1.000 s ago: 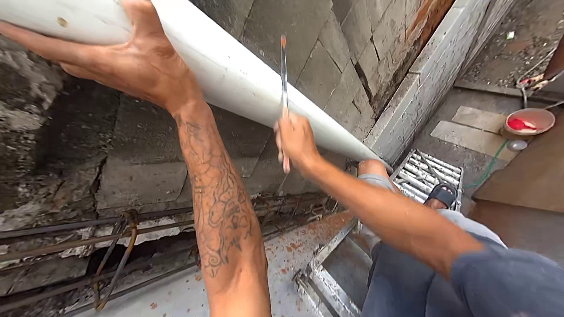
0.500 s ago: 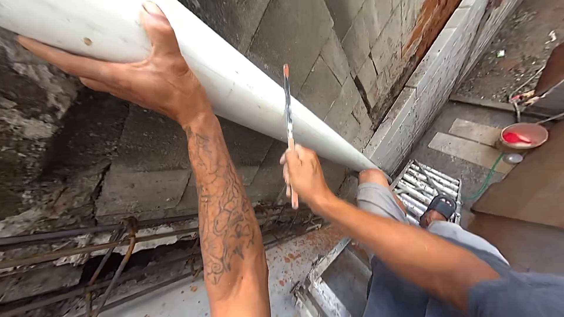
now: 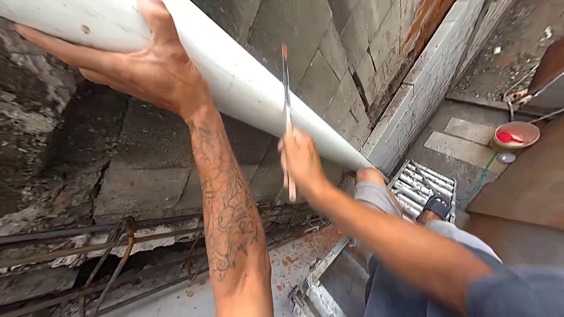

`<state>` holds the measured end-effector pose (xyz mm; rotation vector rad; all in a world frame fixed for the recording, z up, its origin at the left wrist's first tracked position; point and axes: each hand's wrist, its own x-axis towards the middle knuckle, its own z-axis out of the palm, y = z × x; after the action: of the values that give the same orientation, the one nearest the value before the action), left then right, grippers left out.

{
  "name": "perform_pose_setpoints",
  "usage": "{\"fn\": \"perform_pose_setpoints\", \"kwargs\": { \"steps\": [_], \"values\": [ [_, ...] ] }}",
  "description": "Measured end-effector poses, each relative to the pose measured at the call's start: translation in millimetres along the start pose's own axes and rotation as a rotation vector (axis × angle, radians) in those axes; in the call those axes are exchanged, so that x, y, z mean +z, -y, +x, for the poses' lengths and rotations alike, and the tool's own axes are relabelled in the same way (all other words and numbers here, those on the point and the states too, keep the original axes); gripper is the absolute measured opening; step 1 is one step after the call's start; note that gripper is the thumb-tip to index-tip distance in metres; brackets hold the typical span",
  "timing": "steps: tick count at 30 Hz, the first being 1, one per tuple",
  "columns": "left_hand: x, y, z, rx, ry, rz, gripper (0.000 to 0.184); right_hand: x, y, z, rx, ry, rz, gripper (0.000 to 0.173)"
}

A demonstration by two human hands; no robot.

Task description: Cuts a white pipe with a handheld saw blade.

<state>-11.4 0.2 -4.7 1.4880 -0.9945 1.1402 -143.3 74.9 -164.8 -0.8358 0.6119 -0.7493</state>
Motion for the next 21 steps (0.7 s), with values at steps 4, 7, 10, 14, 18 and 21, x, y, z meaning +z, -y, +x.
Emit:
{"fn": "perform_pose_setpoints", "kwargs": {
  "steps": [4,7,10,14,18,21],
  "values": [
    [2,2,0,0.003,0.018,0.050,0.125,3,4,24,-0.018,-0.035,-0.051,0.038],
    [1,-1,1,-0.005,0.014,0.089,0.129,4,8,34,-0.025,-0.075,-0.009,0.039],
    [5,-4,3,0.037,-0.001,-0.015,0.123,1,-10,-11,-0.007,0.000,-0.036,0.034],
    [3,-2,0,0.007,0.011,0.139,0.125,11,5,36,-0.021,-0.108,-0.039,0.036],
    [2,-2,2,0.013,-0.017,0.028,0.125,6,-9,-10,-0.017,-0.003,-0.017,0.038],
    [2,-1,0,0.015,0.014,0.038,0.126,9,-9,8,-0.036,-0.042,-0.041,0.034]
  ]
}}
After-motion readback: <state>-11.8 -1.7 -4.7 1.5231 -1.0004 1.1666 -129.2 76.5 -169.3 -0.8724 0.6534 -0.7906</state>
